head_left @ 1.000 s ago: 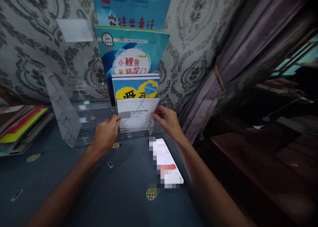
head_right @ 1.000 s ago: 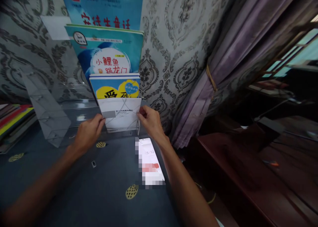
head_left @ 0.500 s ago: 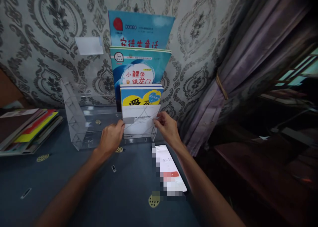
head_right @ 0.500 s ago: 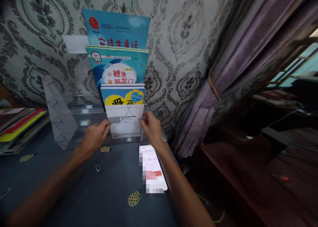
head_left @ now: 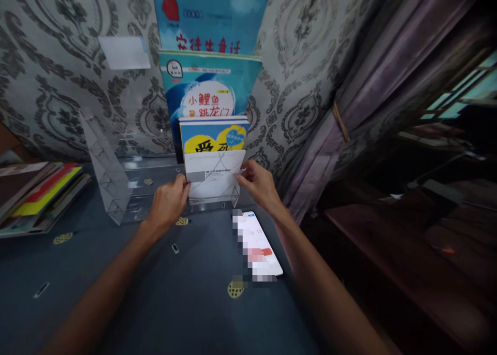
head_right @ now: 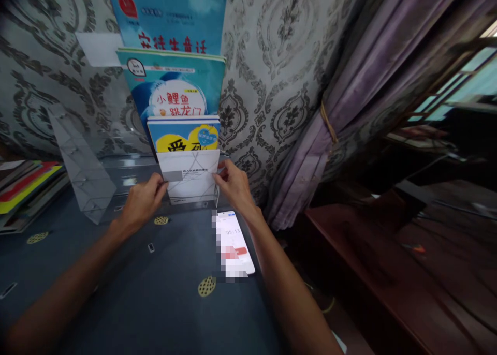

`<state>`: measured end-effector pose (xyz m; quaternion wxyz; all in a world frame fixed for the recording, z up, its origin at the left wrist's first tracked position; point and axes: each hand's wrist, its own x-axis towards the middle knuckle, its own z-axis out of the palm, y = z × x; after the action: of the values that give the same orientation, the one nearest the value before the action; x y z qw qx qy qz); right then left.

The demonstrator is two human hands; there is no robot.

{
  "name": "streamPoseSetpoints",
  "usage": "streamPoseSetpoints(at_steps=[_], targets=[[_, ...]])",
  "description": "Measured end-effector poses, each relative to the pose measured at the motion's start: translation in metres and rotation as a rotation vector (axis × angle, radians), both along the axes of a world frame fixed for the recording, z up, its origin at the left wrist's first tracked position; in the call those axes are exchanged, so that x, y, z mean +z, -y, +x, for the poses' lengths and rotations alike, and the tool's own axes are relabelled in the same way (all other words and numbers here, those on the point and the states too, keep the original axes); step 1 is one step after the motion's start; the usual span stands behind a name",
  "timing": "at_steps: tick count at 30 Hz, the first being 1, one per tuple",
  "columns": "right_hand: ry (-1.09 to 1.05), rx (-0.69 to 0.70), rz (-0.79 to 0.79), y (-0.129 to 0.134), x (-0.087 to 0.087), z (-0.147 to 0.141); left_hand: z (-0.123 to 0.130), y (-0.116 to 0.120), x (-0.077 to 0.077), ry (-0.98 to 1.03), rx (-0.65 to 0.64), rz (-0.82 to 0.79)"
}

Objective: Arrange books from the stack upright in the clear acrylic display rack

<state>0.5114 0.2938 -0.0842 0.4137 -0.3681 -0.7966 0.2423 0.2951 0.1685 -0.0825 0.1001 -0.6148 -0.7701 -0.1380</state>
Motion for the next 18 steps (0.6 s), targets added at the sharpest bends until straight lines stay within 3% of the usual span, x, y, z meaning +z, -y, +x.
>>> streamPoseSetpoints(at_steps=[18], targets=[[0.147, 0.079, 0.002, -0.001, 0.015, 0.018, 0.006, 0.003, 0.003, 0.024, -0.009, 0.05]])
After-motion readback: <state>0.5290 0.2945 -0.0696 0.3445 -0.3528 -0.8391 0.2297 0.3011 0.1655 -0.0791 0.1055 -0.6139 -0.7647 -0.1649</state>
